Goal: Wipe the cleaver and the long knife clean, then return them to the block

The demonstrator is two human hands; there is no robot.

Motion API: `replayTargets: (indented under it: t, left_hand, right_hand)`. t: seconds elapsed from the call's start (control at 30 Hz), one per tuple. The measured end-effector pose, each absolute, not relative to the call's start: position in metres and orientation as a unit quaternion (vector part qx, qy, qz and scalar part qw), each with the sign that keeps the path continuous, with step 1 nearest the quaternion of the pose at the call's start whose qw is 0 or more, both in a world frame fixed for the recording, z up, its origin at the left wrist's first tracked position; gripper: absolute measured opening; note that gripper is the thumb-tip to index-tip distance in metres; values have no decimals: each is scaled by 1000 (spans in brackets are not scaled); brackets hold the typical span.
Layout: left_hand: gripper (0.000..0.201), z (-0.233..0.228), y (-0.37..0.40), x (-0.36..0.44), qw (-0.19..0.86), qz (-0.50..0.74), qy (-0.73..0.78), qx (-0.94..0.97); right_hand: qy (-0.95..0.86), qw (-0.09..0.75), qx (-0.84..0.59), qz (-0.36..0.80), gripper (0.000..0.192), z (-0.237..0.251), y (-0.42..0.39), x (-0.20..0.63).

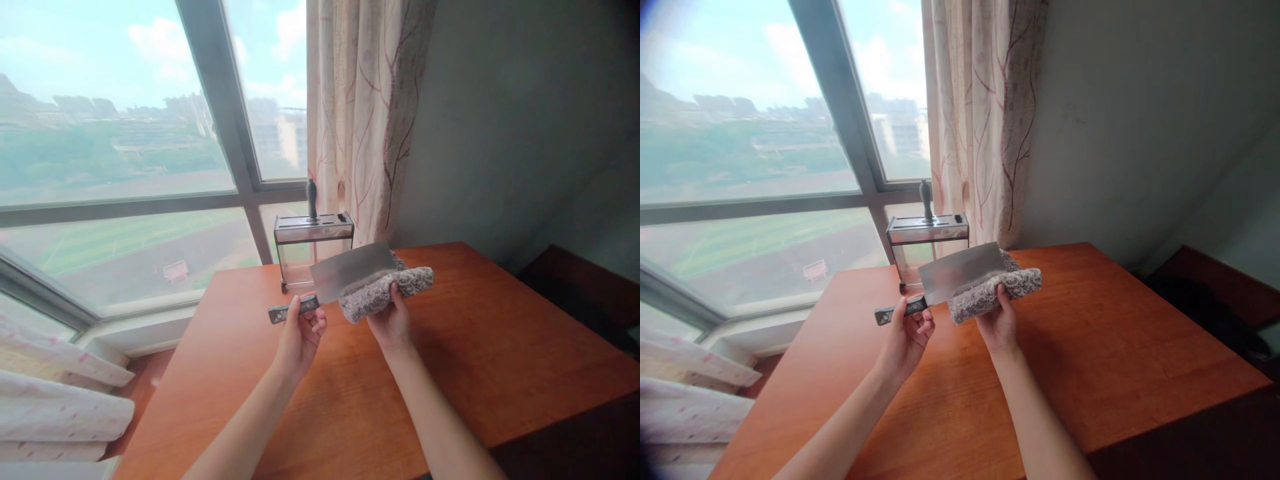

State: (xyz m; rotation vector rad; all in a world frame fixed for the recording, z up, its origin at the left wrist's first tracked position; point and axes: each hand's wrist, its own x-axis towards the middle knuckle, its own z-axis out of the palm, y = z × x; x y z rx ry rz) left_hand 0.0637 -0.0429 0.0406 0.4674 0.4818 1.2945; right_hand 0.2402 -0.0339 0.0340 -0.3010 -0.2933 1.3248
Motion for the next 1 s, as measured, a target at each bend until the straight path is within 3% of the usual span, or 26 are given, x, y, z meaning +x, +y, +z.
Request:
replayTargets:
  t: [0.27,0.47,1.0]
  left_hand:
    - [37,30,-64,87,765,523,259,272]
    - [39,28,-62,81,713,539,334,300]
    - [42,29,-54,76,688,514,345,378]
  right_hand:
    - [-128,740,-193,632,33,28,-35,222]
    - [-158,703,-215,659,43,25,-34,210]
    - [-101,785,-222,569,36,37,-28,255]
